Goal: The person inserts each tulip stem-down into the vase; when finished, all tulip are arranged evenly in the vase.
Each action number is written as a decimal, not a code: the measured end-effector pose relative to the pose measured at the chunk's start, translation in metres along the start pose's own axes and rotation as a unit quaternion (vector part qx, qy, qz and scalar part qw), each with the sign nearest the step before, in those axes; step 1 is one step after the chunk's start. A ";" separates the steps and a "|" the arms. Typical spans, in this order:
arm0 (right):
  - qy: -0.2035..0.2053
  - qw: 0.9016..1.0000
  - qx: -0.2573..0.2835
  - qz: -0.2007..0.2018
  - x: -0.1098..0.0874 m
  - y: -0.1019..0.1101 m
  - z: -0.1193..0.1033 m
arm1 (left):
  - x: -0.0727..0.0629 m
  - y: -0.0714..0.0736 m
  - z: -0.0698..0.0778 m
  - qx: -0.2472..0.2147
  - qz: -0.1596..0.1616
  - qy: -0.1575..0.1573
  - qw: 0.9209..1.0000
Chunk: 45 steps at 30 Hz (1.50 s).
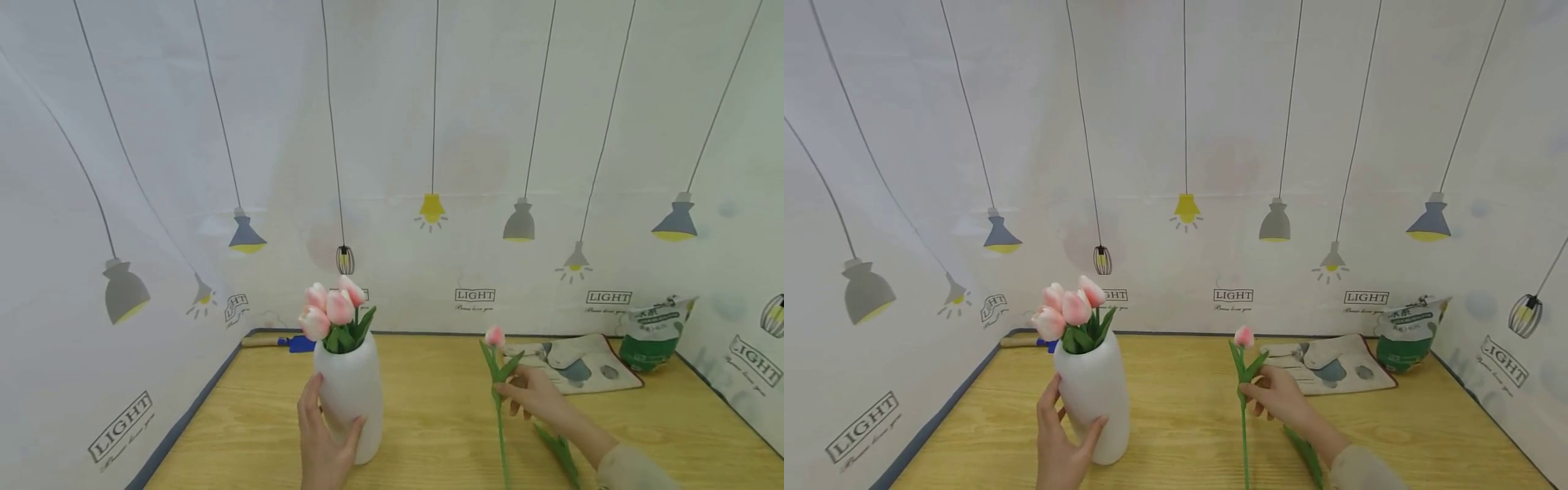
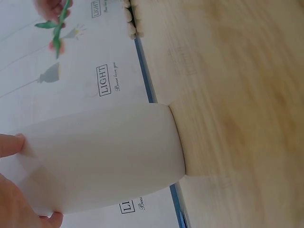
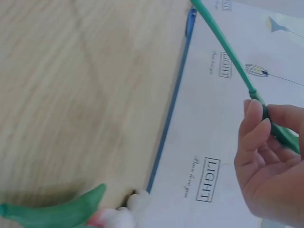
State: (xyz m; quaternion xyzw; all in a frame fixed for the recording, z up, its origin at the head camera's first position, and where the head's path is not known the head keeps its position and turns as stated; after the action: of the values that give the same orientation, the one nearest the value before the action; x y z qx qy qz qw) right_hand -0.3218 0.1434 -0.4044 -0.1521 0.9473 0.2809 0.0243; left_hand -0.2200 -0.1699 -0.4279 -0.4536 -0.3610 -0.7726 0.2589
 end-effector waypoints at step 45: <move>0.309 0.919 0.180 0.163 -0.020 0.011 -0.276 | 0.000 0.000 -0.004 -0.012 0.005 -0.022 1.000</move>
State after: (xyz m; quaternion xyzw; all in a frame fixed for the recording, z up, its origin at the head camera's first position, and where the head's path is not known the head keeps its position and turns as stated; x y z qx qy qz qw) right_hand -0.2949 0.0087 -0.1644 -0.0677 0.9538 0.0450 -0.2892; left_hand -0.2218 -0.1735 -0.4293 -0.4755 -0.3554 -0.7653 0.2488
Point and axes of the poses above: each hand's wrist, its own x-axis towards the middle knuckle, its own y-axis out of the back of the hand, z = x × y, the point moved 2 cm from there along x, towards the middle knuckle, and after that the axes turned 15 degrees about -y, right-handed, at the moved point
